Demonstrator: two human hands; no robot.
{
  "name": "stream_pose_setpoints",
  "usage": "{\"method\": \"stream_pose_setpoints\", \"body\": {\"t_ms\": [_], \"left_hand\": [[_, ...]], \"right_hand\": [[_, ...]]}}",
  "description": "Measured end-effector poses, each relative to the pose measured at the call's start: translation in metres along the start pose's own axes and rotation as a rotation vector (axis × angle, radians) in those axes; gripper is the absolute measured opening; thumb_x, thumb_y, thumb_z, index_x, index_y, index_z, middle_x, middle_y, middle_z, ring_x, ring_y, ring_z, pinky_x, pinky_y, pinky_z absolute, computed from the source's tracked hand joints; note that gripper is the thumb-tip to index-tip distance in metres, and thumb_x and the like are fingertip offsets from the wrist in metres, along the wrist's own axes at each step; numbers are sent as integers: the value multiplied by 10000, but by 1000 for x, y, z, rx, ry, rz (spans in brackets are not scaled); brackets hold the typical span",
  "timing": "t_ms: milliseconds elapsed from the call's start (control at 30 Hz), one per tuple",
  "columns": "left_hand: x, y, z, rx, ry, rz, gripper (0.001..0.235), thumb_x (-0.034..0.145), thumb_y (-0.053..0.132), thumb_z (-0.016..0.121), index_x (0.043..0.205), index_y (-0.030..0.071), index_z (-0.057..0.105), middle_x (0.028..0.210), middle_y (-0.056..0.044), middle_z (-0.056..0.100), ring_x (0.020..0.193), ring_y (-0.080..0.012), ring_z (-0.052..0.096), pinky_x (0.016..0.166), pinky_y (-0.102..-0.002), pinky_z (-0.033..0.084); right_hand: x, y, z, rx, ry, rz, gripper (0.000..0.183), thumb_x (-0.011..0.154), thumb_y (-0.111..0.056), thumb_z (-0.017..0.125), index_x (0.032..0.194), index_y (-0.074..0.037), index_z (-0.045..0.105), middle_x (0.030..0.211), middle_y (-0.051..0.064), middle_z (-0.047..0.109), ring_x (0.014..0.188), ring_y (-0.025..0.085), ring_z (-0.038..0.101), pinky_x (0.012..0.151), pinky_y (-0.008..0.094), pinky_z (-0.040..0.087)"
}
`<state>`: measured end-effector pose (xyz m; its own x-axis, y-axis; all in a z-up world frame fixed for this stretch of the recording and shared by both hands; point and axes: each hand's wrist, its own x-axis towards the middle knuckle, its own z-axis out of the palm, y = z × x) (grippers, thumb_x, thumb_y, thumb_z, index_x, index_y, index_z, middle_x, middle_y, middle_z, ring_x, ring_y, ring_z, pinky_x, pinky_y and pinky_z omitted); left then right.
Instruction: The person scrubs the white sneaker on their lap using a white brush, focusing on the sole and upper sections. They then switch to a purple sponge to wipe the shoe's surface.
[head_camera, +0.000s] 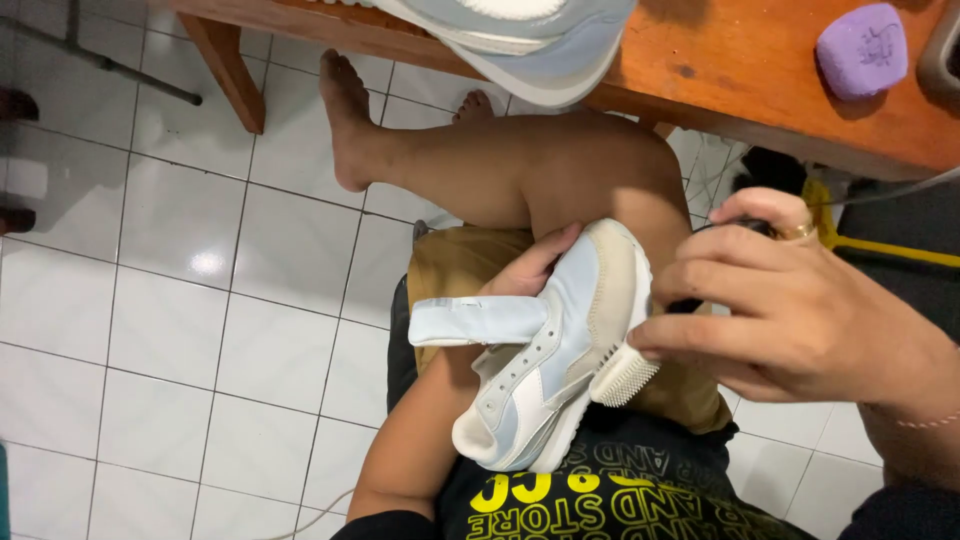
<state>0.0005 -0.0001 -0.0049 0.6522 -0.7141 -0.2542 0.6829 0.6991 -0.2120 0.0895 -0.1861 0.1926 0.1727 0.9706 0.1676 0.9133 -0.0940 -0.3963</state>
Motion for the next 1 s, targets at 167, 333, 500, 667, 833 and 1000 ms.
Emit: {"method": "stream_pose_setpoints", "body": {"t_ms": [167, 333, 500, 667, 833, 1000], "left_hand": [[-4, -1, 4, -26, 83, 18, 443, 1025, 403, 669, 1305, 60, 666, 1188, -111, 736, 1099, -227, 705, 1048, -372, 520], [-4, 1, 11, -19, -13, -79, 551, 1037, 481, 647, 1348, 27, 615, 1269, -155, 696, 1192, -272, 656, 1124, -416, 450], [-1, 6, 2, -20, -17, 0, 464, 1044, 400, 661, 1380, 83, 611, 1250, -98, 717, 1168, -218, 680, 1092, -351, 501], [-8, 3, 20, -50, 33, -49, 522, 1016, 435, 686, 1363, 52, 615, 1286, -133, 692, 1204, -252, 655, 1138, -410, 450], [0, 5, 2, -65, -26, 75, 427, 1048, 335, 676, 1381, 75, 614, 1330, -84, 682, 1256, -198, 632, 1179, -342, 416], [-8, 3, 16, -87, -116, -129, 603, 1051, 470, 672, 1411, -1, 563, 1317, -213, 662, 1227, -330, 638, 1137, -477, 455]], "right_hand": [[-8, 26, -21, -212, 83, 200, 161, 987, -326, 729, 1071, -192, 762, 987, 11, 686, 906, 285, 600, 995, 519, 315], [15, 7, -14, -25, -9, 43, 137, 944, -324, 697, 986, -196, 723, 800, -14, 633, 705, 213, 562, 798, 437, 321], [8, 35, -28, -388, 39, 142, 136, 1073, -315, 710, 1125, -213, 783, 946, -24, 690, 865, 270, 645, 924, 502, 368], [15, 10, -10, -150, -30, 21, 144, 980, -309, 618, 1052, -225, 710, 865, 5, 617, 803, 266, 582, 876, 479, 306], [8, 25, -23, -310, 4, 138, 137, 1019, -349, 689, 1064, -233, 747, 963, 3, 697, 861, 276, 630, 929, 515, 343], [27, -2, -11, -63, -41, -25, 128, 986, -276, 618, 1059, -200, 691, 835, 13, 587, 739, 259, 555, 775, 448, 378]]}}
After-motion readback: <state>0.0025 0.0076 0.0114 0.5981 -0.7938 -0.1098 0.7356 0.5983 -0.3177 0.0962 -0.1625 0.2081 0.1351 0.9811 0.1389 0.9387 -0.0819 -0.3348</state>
